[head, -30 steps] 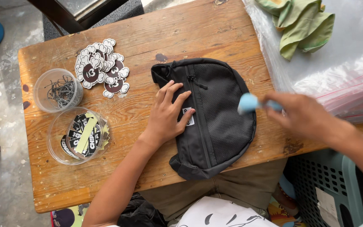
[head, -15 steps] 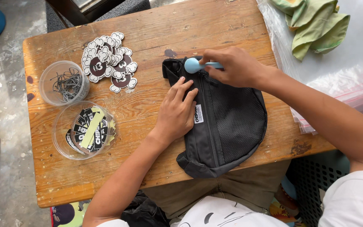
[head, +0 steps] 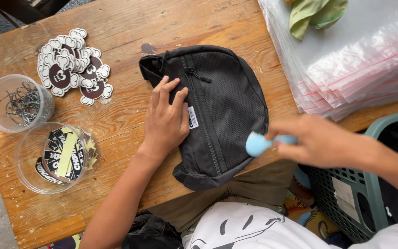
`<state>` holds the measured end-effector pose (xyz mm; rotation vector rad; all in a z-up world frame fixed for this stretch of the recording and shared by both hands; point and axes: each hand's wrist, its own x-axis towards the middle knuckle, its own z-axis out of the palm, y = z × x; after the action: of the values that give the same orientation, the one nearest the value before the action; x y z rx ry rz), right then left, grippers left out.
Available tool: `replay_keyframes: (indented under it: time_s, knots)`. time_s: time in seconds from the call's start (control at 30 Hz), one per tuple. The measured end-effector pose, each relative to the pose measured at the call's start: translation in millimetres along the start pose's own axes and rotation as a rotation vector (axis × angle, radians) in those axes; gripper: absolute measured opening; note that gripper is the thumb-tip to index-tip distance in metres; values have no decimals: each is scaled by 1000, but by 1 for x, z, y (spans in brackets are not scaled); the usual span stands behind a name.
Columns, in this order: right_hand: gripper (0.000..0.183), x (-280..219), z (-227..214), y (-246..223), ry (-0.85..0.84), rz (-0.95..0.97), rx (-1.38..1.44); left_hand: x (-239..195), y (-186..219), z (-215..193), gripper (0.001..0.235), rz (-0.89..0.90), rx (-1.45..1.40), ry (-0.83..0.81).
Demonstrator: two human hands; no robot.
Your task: The person cleans a black mesh bag with a blue brush, scrubbing the surface thoroughly. They then attach a small metal chain to a cartoon character tag and affix the tag to the bag's zipper pull.
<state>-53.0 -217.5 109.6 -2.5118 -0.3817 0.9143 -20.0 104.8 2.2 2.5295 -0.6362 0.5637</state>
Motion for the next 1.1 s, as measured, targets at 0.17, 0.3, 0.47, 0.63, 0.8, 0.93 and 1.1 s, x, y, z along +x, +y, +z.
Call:
replay_keyframes:
  time_s: [0.17, 0.3, 0.47, 0.63, 0.8, 0.93, 1.1]
  knots:
    - [22, 0, -3, 3, -16, -143, 33, 0, 4, -1, 27, 3, 10, -15]
    - [20, 16, 15, -8, -67, -365, -32, 1, 5, -2, 27, -11, 18, -3]
    - [19, 27, 56, -43, -66, -602, 5, -1, 7, -2, 26, -21, 26, 4]
    - [24, 25, 45, -25, -57, -613, 56, -3, 2, -2, 28, -9, -9, -9]
    - [18, 16, -14, 24, 25, -157, -110, 0, 5, -12, 27, 7, -64, -61]
    - [11, 8, -20, 33, 605, -283, -753, 1, 5, -11, 28, 10, -78, -39]
    - [26, 11, 17, -16, 222, -523, 72, -3, -1, -4, 29, 43, -42, 11]
